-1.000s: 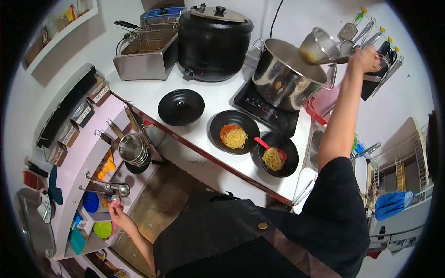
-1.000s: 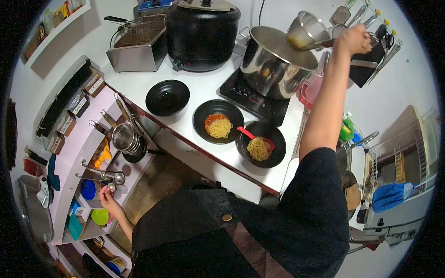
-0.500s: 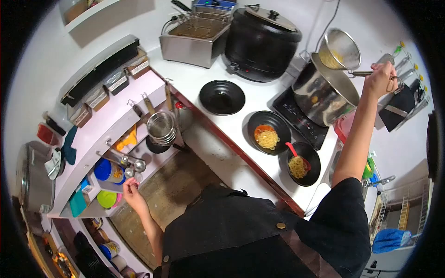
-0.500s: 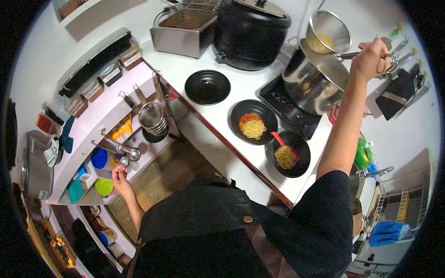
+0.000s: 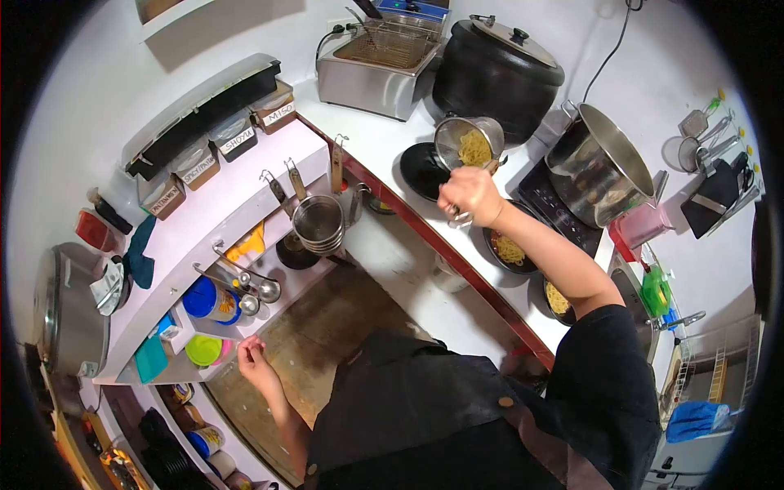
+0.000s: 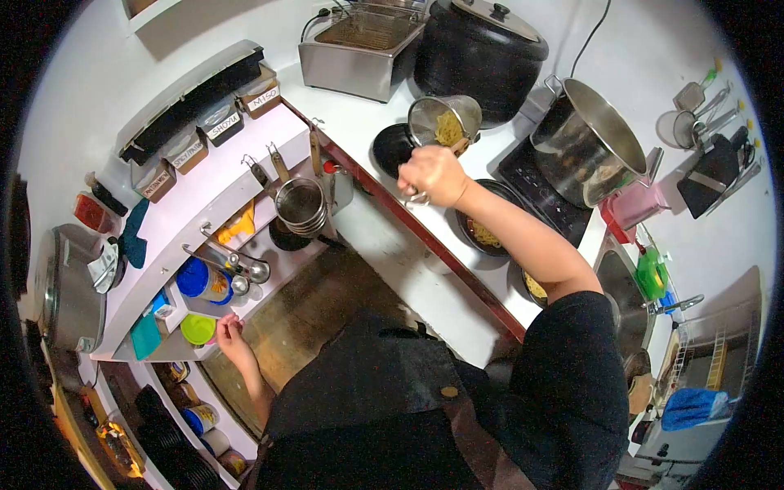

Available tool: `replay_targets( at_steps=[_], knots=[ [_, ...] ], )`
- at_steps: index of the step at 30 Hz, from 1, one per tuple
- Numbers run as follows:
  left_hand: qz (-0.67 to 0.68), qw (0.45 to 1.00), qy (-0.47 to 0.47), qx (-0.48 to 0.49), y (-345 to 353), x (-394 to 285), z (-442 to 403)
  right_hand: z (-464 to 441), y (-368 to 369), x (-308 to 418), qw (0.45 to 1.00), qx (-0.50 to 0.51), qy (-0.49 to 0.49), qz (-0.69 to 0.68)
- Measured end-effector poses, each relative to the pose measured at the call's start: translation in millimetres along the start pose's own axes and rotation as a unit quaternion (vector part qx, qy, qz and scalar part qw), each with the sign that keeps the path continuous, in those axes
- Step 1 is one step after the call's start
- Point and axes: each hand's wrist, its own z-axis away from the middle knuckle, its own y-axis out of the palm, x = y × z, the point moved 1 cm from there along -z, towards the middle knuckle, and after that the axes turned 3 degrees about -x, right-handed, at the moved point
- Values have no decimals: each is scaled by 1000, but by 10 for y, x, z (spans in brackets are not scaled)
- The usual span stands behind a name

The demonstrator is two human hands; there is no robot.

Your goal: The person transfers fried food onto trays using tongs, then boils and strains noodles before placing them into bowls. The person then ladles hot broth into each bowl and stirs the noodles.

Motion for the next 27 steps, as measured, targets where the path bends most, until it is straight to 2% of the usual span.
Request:
replay_targets(
  at_steps=[5,15,19,22,23,24,25,27],
  knots=[
    [-7,1000,-16,3,-191,84,-116,51,389,76,989,122,-76,29],
    [-40,999,-24,21,-218,14,-275,34,592,108,951,258,-128,115],
    [-45,998,-16,34,-247,-1,-331,-32,491,87,940,284,-143,128],
    [-26,999,-31,31,-236,-20,-374,-177,373,22,945,262,-128,151],
    [-32,998,-31,34,-243,-23,-395,-361,298,-30,963,225,-81,124],
    [-38,998,-31,34,-253,-25,-417,-537,157,-62,981,166,3,105],
    [-45,998,-31,34,-266,-24,-431,-743,30,-135,993,59,35,91],
    [-35,999,-29,28,-303,-15,-469,-1332,-274,-111,972,-119,189,67]
  ],
)
